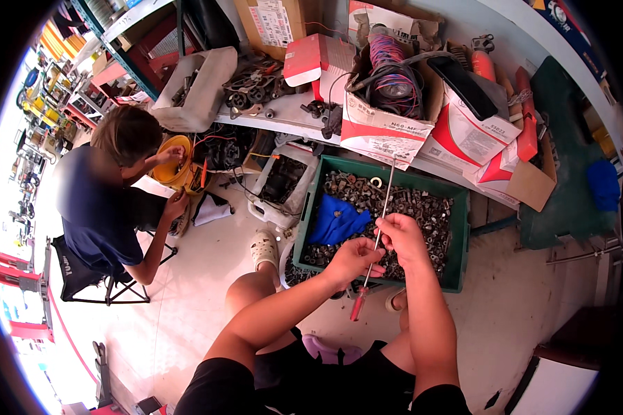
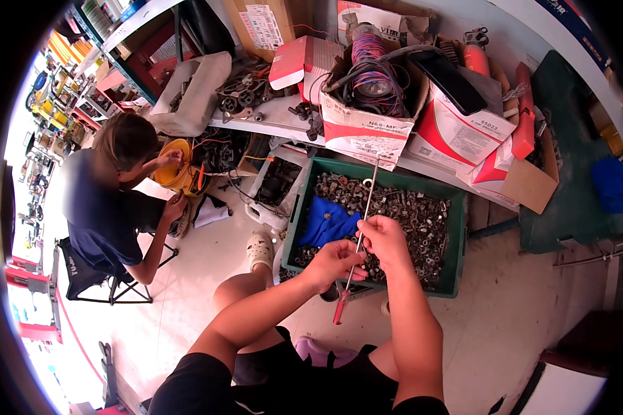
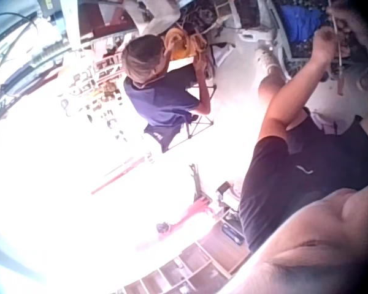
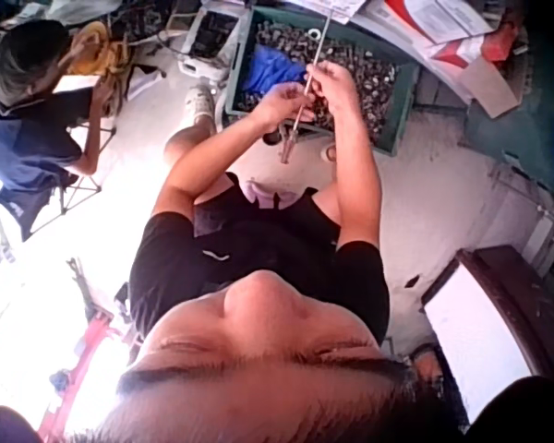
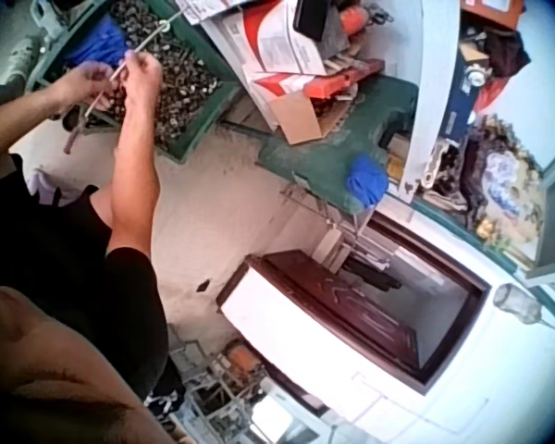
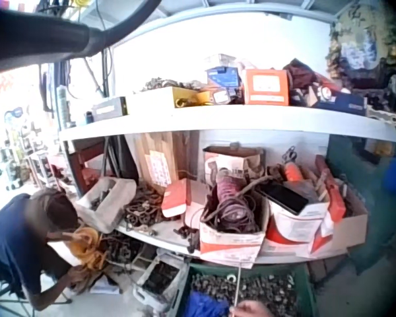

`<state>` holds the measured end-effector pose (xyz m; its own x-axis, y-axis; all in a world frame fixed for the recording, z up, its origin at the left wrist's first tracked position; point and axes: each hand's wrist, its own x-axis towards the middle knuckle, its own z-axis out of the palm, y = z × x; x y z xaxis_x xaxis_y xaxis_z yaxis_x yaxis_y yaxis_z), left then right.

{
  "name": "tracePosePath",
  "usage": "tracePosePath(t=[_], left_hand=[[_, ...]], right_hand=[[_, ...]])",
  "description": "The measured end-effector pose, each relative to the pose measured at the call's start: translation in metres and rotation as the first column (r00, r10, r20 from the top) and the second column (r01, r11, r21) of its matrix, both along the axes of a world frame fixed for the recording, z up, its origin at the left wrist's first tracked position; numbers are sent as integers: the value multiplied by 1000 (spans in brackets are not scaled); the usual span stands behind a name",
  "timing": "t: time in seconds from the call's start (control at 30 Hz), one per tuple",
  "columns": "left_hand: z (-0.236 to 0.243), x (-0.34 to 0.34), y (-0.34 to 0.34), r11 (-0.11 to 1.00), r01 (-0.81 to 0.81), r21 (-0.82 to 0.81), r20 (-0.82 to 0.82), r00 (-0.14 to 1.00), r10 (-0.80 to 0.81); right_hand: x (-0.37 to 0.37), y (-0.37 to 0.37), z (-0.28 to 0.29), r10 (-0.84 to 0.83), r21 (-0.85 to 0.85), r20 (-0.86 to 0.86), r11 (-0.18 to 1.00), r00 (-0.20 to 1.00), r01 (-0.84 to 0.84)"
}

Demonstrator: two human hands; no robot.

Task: The person sits on a low stool and uses a screwdriver to manipulate small metal lock cylinders from a green bin. They repeatedly pick up a cylinder, insert the screwdriver, and turn it while holding the cylinder in their other hand. Another person sits nearby working on a separate task.

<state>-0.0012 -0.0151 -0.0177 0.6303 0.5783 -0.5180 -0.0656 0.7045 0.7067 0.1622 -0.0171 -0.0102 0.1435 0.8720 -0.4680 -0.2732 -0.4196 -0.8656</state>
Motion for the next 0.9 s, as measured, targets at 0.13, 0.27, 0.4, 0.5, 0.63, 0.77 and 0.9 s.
tracePosePath(t=[0.13,0.27,0.4,0.5,0.63,0.77,0.9], left_hand=[[-4,5,-5,998,-62,-17,-17,998,62],[-1,5,-3,999,-34,-23,-51,998,33],[-4,1,-3,1000,19,-7,-48,999,-19],[-6,0,-2,999,48,2,-49,998,-48],[-11,0,-1,997,76,23,-38,996,-75],[-3,3,-1,999,40,-26,-69,997,-42],[2,8,-3,998,-56,-36,-54,997,54]], right_hand=[[-5,2,-2,-73,-13,54,997,996,74],[-8,2,4,-88,-21,75,996,993,90],[-3,1,8,23,-3,34,1000,999,-23],[3,-2,10,77,-10,-22,997,997,-78],[8,-3,1,104,22,-45,994,994,-103],[5,-6,-1,95,13,24,995,995,-95],[-3,-1,-10,-35,38,130,999,991,30]])
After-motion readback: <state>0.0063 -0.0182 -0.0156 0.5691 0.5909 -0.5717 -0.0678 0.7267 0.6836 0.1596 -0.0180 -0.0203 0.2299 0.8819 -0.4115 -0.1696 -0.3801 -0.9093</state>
